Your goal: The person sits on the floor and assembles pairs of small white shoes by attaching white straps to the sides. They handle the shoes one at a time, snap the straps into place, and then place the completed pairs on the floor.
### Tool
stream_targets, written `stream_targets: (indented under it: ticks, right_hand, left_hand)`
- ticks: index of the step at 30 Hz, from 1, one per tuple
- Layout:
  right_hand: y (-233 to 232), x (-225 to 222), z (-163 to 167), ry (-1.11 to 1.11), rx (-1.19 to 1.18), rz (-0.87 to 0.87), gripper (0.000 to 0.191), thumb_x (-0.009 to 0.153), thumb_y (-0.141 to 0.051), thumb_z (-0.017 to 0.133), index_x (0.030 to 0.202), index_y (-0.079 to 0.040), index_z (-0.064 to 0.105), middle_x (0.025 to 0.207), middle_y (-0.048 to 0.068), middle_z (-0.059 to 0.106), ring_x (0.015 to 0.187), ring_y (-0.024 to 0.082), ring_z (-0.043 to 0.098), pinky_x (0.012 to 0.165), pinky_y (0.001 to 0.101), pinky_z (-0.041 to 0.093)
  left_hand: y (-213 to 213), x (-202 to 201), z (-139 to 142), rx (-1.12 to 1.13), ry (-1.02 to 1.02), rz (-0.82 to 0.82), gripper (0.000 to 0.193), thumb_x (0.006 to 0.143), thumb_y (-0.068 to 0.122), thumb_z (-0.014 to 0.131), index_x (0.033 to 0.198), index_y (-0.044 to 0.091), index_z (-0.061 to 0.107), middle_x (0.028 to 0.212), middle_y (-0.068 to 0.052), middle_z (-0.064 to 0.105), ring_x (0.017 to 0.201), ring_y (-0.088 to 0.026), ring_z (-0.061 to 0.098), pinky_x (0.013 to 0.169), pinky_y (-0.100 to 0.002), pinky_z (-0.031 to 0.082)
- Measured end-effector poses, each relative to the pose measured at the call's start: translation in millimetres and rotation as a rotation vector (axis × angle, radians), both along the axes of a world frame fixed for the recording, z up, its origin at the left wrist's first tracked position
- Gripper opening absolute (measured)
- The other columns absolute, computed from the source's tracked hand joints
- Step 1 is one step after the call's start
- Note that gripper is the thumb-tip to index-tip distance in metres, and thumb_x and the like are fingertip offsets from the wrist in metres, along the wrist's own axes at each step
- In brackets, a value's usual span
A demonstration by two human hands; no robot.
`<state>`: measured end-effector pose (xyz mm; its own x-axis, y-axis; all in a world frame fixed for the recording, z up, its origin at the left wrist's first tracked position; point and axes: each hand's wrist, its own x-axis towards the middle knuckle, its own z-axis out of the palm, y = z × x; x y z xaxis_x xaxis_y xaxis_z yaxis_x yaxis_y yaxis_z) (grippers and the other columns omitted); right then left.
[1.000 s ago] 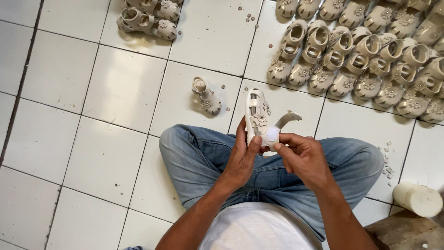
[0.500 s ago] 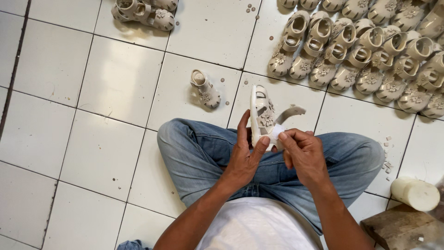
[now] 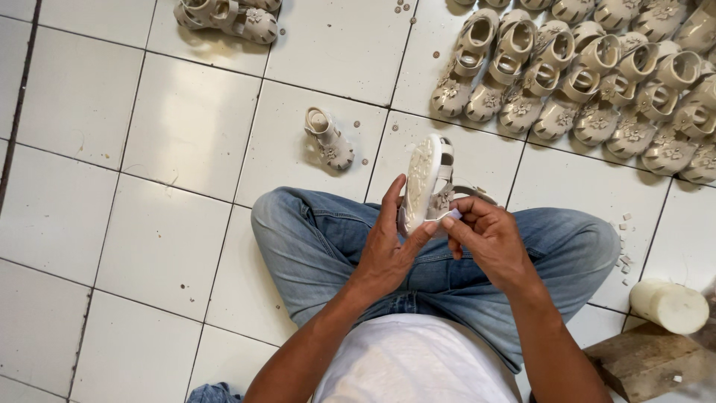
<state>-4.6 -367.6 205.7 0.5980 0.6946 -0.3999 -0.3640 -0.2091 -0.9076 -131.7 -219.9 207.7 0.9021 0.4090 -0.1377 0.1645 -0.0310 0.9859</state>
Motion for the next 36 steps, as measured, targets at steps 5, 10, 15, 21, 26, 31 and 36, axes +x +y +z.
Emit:
stream_targets:
  ticks: [5, 10, 15, 21, 26, 31, 36]
  right_hand:
    - [-5.9, -0.8, -4.4, 0.042, 0.035, -0.02, 0.018, 0.098, -0.009, 0.064, 0.11, 0.003, 0.068, 0.078, 0.008, 0.069, 0.064, 0.012, 0.064, 0.055, 0.0269, 0.055]
    - [-12.8, -1.5, -0.7, 0.171, 0.049, -0.074, 0.026, 0.097, -0.009, 0.063, 0.119, 0.004, 0.069, 0.081, 0.008, 0.071, 0.069, 0.013, 0.065, 0.056, 0.0279, 0.054]
    - [-12.7, -4.4, 0.1, 0.108, 0.044, -0.043, 0.027, 0.1, -0.011, 0.064, 0.121, 0.005, 0.069, 0.081, 0.008, 0.071, 0.07, 0.012, 0.065, 0.057, 0.0255, 0.052]
    - [-16.1, -5.5, -2.0, 0.035, -0.013, -0.013, 0.027, 0.098, -0.011, 0.065, 0.119, 0.005, 0.071, 0.08, 0.009, 0.072, 0.068, 0.012, 0.065, 0.056, 0.0251, 0.052]
    - [-15.9, -7.6, -0.2, 0.059, 0.046, -0.053, 0.027, 0.1, -0.01, 0.064, 0.121, 0.006, 0.069, 0.083, 0.01, 0.071, 0.07, 0.013, 0.066, 0.058, 0.0264, 0.054]
    - [-5.1, -13.1, 4.2, 0.132, 0.162, -0.116, 0.027, 0.102, -0.006, 0.061, 0.124, 0.008, 0.067, 0.087, 0.014, 0.073, 0.074, 0.015, 0.069, 0.062, 0.0297, 0.059]
    - [5.0, -23.9, 6.6, -0.222, 0.041, -0.139, 0.028, 0.098, -0.002, 0.065, 0.124, 0.006, 0.066, 0.097, 0.015, 0.075, 0.081, 0.016, 0.074, 0.072, 0.0296, 0.066]
  left_hand:
    - [3.9, 2.4, -9.1, -0.083, 0.106, -0.024, 0.084, 0.099, 0.047, 0.057, 0.159, 0.003, 0.021, 0.133, -0.028, 0.057, 0.117, -0.031, 0.066, 0.095, -0.041, 0.059]
    - [6.3, 3.8, -9.1, -0.273, 0.075, -0.027, 0.071, 0.101, 0.049, 0.056, 0.152, 0.004, 0.038, 0.125, -0.02, 0.066, 0.106, -0.026, 0.068, 0.09, -0.038, 0.059]
    - [14.0, 2.4, 0.5, -0.056, 0.094, -0.04, 0.056, 0.099, 0.033, 0.062, 0.147, 0.006, 0.049, 0.117, -0.017, 0.071, 0.104, -0.026, 0.071, 0.088, -0.037, 0.058]
    - [28.7, 6.2, 1.7, -0.11, 0.114, -0.14, 0.062, 0.089, 0.026, 0.073, 0.142, 0.003, 0.05, 0.129, -0.019, 0.068, 0.122, -0.028, 0.068, 0.097, -0.04, 0.059]
    - [22.4, 7.1, -2.7, -0.107, 0.103, -0.119, 0.068, 0.088, 0.035, 0.077, 0.14, 0.001, 0.049, 0.126, -0.019, 0.069, 0.117, -0.028, 0.068, 0.095, -0.04, 0.058]
    - [15.1, 10.4, -11.4, -0.274, 0.041, -0.074, 0.062, 0.106, 0.048, 0.046, 0.148, 0.003, 0.044, 0.127, -0.015, 0.064, 0.109, -0.02, 0.065, 0.089, -0.035, 0.06]
    - [13.4, 8.7, -16.7, -0.233, 0.06, -0.049, 0.063, 0.107, 0.051, 0.04, 0.148, 0.003, 0.042, 0.128, -0.014, 0.064, 0.108, -0.019, 0.065, 0.087, -0.034, 0.059]
